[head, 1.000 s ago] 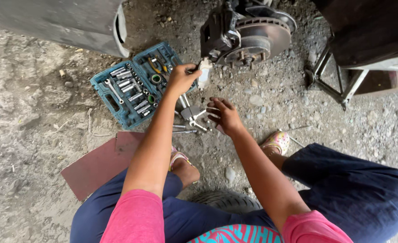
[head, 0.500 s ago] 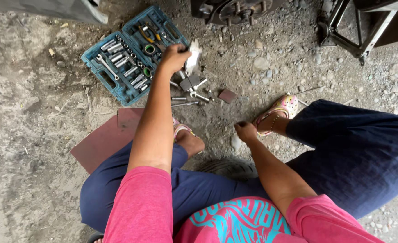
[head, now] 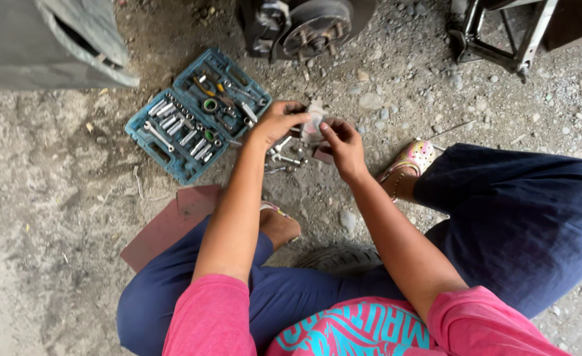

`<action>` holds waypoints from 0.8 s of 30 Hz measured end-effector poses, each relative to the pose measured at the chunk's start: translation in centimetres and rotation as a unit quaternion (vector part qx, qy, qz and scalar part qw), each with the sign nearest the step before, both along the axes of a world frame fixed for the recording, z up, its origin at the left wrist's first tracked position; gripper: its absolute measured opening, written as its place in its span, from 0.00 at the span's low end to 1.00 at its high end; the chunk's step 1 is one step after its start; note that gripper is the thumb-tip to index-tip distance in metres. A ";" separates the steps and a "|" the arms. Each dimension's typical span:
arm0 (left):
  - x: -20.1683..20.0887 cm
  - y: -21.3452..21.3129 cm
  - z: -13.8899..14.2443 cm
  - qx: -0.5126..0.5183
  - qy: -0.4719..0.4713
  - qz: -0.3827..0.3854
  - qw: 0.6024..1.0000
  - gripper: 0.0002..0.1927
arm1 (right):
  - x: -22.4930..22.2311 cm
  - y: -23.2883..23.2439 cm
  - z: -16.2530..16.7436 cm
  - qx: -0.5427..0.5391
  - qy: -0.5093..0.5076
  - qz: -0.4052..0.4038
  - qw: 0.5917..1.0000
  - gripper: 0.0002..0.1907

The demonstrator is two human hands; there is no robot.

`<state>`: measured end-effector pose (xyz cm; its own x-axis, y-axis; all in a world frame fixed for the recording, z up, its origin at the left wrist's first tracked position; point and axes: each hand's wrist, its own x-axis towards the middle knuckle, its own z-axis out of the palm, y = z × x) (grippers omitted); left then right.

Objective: The person sits on the ground next to a car with the front wheel removed and sands new brake pads by hand using sandpaper sheets. They then fit the sanded pads into the brake caliper assembly on the hub.

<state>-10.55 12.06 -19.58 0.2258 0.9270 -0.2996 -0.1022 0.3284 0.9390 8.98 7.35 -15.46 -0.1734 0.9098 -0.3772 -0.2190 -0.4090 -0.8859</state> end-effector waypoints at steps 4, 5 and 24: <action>2.4 0.4 1.8 -0.037 -0.031 -0.024 0.999 0.15 | 1.8 0.8 0.4 0.028 0.022 -0.056 0.998 0.11; 2.7 0.3 2.2 -0.032 -0.056 -0.034 0.997 0.15 | 2.2 0.9 0.4 0.023 0.040 -0.065 0.997 0.11; 2.8 -0.2 6.0 0.024 -0.319 -0.055 0.946 0.31 | 5.5 0.2 6.3 0.151 0.042 0.071 0.985 0.24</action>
